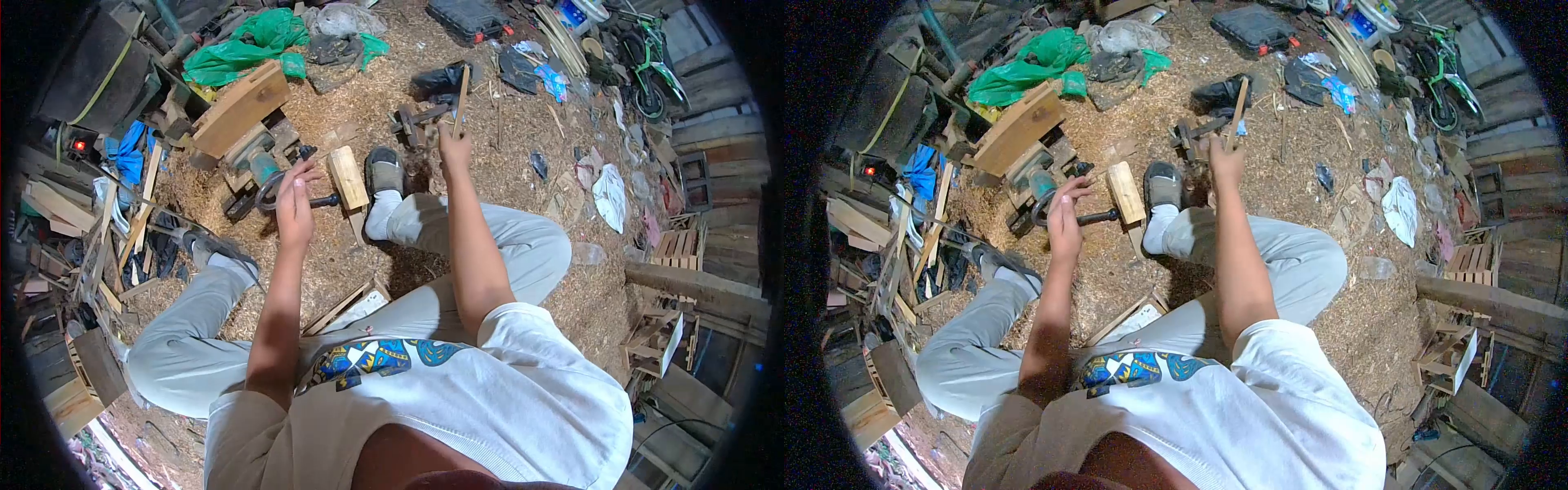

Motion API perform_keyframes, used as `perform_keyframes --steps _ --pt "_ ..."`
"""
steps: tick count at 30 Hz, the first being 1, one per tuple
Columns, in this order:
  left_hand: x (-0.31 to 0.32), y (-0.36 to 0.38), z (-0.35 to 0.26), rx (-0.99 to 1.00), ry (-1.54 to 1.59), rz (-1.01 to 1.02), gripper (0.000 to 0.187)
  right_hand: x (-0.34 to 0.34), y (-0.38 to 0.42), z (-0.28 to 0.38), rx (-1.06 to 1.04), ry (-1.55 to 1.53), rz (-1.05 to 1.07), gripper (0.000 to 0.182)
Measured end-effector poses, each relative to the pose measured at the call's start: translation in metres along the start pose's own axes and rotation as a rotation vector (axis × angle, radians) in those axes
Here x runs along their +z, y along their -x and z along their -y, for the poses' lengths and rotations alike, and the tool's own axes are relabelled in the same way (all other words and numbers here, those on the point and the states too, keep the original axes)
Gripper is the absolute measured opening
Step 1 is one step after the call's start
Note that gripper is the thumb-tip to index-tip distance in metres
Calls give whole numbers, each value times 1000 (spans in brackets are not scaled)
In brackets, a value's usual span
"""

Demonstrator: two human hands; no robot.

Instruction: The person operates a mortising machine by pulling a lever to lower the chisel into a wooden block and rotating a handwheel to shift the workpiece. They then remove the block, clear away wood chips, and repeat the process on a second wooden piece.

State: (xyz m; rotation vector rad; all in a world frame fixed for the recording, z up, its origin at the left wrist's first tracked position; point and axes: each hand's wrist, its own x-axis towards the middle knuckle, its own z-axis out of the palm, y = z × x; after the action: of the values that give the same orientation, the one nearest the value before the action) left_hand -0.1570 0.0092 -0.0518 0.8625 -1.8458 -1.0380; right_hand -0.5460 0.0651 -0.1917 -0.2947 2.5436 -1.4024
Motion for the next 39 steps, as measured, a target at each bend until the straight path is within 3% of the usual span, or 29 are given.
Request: perform_keyframes --steps 3,4,6,10,12,14,16,17,20,23,25,28,29,30,32,34,36,39 --pt "-3 -1 -5 -7 -2 -33 49 -27 44 53 45 -193 153 64" --pt "-4 0 -7 -6 1 -32 49 -26 51 63 20 -215 265 52" --pt "-9 0 -8 -1 -17 -64 48 -38 90 93 282 -419 462 38" --pt "-22 -1 -21 -11 -22 -108 48 -12 108 83 265 -363 623 32" --pt "-29 0 -14 41 -29 -164 49 7 111 66 16 -101 663 35" --pt "-38 3 -23 -3 -3 -223 50 -19 154 120 61 -79 781 33" --pt "-49 5 -20 5 -45 -271 51 -17 196 149 -44 -450 685 27" --pt "-53 6 -28 -19 6 -304 52 -27 216 173 -58 -428 704 24" --pt "-72 11 -23 -7 21 -413 52 -21 247 190 -647 -33 579 23" --pt "-87 20 -10 -39 34 -519 52 -21 284 204 -658 -116 716 36" --pt "-95 23 -6 -78 97 -593 52 -24 299 212 -648 -163 822 56" --pt "-107 31 2 -89 116 -629 52 -29 324 231 -723 -225 678 59" --pt "-110 33 6 -89 117 -637 52 -43 329 243 -601 -178 768 64" --pt "-113 36 7 -93 120 -643 52 -39 332 242 -605 -176 772 64" --pt "-118 40 8 -95 123 -652 52 -28 336 234 -875 -249 526 66" --pt "-121 42 3 -120 147 -672 52 -26 334 230 -880 -154 520 72" --pt "-125 46 2 -115 126 -673 53 -27 330 230 -695 299 800 77" --pt "-129 49 13 -103 190 -685 54 -33 347 228 -689 105 715 77"
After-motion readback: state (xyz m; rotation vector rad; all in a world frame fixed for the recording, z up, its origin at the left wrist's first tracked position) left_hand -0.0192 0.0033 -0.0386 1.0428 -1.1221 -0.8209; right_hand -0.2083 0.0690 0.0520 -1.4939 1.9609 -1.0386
